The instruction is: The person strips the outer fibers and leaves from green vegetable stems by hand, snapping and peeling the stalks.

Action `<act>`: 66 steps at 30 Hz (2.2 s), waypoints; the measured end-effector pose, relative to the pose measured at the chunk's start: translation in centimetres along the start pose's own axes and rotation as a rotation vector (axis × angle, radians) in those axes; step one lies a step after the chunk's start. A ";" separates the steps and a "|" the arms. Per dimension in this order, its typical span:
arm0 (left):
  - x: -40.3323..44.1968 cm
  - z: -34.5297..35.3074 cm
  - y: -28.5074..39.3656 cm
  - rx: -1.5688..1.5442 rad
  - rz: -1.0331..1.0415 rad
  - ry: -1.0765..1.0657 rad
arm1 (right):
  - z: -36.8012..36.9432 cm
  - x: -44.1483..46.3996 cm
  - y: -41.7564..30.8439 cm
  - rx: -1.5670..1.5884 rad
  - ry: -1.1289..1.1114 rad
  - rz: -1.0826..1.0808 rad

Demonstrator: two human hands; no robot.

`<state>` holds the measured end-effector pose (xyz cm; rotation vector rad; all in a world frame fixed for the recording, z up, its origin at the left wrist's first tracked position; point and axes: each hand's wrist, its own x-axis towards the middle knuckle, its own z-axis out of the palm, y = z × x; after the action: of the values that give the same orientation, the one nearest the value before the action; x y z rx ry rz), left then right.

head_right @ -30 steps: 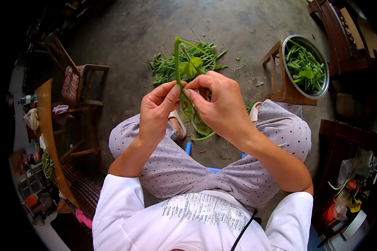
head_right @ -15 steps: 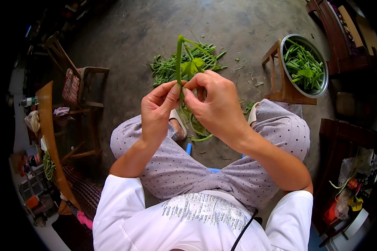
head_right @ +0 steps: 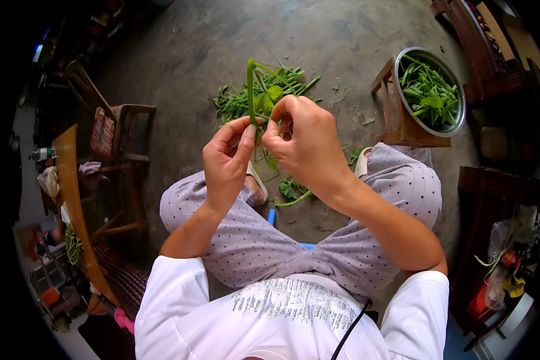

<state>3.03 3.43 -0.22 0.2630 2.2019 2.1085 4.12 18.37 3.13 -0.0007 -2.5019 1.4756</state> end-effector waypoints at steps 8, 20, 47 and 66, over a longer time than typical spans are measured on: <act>0.9 -1.0 -0.3 -0.408 -0.287 -0.145 | -2.4 2.0 2.2 0.901 -0.237 0.354; -0.1 -2.3 1.3 -0.469 -0.611 -0.377 | -6.0 3.9 4.5 1.526 -0.063 0.377; -1.1 -1.8 1.3 -0.315 -0.276 -0.326 | -2.3 0.9 -0.2 0.013 -0.004 0.028; -1.4 -1.8 1.3 -0.375 -0.320 -0.501 | -0.7 1.2 -0.2 0.354 0.019 0.168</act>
<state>4.21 1.47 1.07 0.3372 1.4373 1.9564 3.10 19.02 3.85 -0.1658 -2.2380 1.9567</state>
